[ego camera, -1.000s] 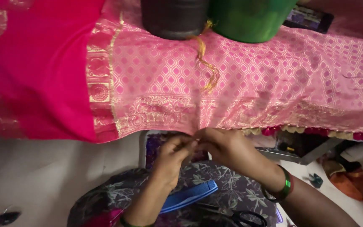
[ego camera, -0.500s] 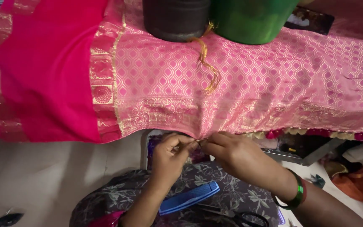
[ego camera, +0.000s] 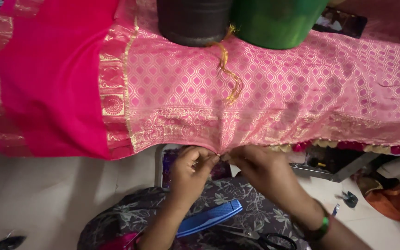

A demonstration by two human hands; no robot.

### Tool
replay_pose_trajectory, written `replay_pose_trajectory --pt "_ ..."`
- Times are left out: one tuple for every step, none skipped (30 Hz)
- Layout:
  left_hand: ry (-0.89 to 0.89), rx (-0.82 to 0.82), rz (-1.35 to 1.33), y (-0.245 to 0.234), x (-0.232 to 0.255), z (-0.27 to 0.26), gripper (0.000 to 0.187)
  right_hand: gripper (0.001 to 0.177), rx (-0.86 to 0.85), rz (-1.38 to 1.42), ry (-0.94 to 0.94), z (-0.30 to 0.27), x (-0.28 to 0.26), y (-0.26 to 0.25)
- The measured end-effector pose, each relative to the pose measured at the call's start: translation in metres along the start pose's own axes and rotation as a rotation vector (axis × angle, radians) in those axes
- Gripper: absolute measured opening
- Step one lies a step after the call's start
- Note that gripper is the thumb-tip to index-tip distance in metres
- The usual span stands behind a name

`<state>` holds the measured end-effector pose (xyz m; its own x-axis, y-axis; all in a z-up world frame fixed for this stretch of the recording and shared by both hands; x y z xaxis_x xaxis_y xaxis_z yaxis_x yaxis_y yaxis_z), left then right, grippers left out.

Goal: Sewing and trimming decorative tassels onto the border of a pink fabric.

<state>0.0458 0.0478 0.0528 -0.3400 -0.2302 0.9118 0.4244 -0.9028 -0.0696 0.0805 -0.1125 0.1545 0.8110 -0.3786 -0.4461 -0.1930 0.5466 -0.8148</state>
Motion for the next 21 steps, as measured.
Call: replay_pose_trajectory --pt "-0.001 -0.004 0.0 0.002 0.0 0.0 0.012 0.019 0.002 0.0 0.003 0.001 0.002 0.009" --pt "-0.017 -0.005 -0.071 0.005 -0.001 -0.001 0.011 0.016 0.015 0.21 0.182 0.0 0.018 0.018" --pt "-0.033 -0.005 -0.14 0.007 -0.002 -0.001 0.01 0.013 0.029 0.422 0.359 -0.002 0.032 0.031" --pt "-0.032 -0.008 -0.138 0.009 -0.005 -0.003 0.01 0.013 0.032 0.424 0.361 -0.004 0.043 0.039" --pt "-0.065 0.008 -0.147 0.008 -0.01 -0.003 0.01 0.011 0.041 0.635 0.412 -0.005 0.058 0.051" --pt "-0.098 0.025 -0.156 0.008 -0.015 -0.004 0.01 0.01 0.049 0.846 0.462 -0.007 0.072 0.064" --pt "-0.097 0.028 -0.154 0.007 -0.012 -0.004 0.01 0.01 0.047 0.848 0.459 -0.006 0.074 0.064" --pt "-0.108 0.016 -0.152 0.007 -0.011 -0.004 0.011 0.011 0.059 0.924 0.456 -0.005 0.076 0.064" --pt "-0.122 0.002 -0.149 0.006 -0.01 -0.005 0.011 0.012 0.071 1.002 0.455 -0.005 0.078 0.065" --pt "-0.122 0.003 -0.145 0.006 -0.006 -0.006 0.011 0.012 0.07 1.006 0.453 -0.004 0.077 0.064" --pt "0.018 0.052 0.023 0.001 0.009 -0.007 0.012 0.012 0.06 1.001 0.494 -0.004 0.078 0.065" --pt "0.159 0.1 0.191 -0.002 0.024 -0.01 0.012 0.014 0.05 0.997 0.534 -0.005 0.078 0.066" --pt "0.154 0.1 0.194 0.0 0.024 -0.01 0.012 0.014 0.047 1.0 0.538 -0.006 0.081 0.067" --pt "0.135 0.085 0.199 0.002 0.022 -0.011 0.012 0.015 0.047 0.99 0.533 -0.006 0.083 0.068" --pt "0.109 0.076 0.204 0.003 0.019 -0.014 0.013 0.016 0.038 0.979 0.531 -0.008 0.085 0.07" --pt "0.098 0.082 0.206 0.001 0.023 -0.015 0.013 0.016 0.026 0.982 0.537 -0.008 0.086 0.072" --pt "0.072 0.031 0.202 0.003 0.025 -0.015 0.016 0.015 0.047 0.987 0.525 -0.008 0.088 0.072" --pt "0.046 -0.02 0.198 0.005 0.028 -0.015 0.019 0.015 0.067 0.992 0.513 -0.008 0.089 0.072" --pt "0.041 -0.013 0.2 0.003 0.026 -0.013 0.019 0.015 0.058 0.994 0.512 -0.007 0.088 0.074" --pt "0.054 -0.007 0.092 0.002 0.025 -0.012 0.02 0.015 0.075 0.965 0.511 -0.008 0.089 0.073" --pt "0.071 -0.006 -0.016 0.002 0.024 -0.01 0.023 0.015 0.098 0.935 0.51 -0.008 0.09 0.071"
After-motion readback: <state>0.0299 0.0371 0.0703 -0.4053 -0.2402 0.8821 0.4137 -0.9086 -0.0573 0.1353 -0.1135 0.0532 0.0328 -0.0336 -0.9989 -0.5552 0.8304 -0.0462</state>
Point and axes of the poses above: each hand's wrist, its own z-axis towards the middle knuckle, its own y-axis out of the palm, x = y × z, the point moved 7 cm from there along z, towards the middle knuckle, and after that the axes turned 5 degrees about -x, right-handed, at the moved point
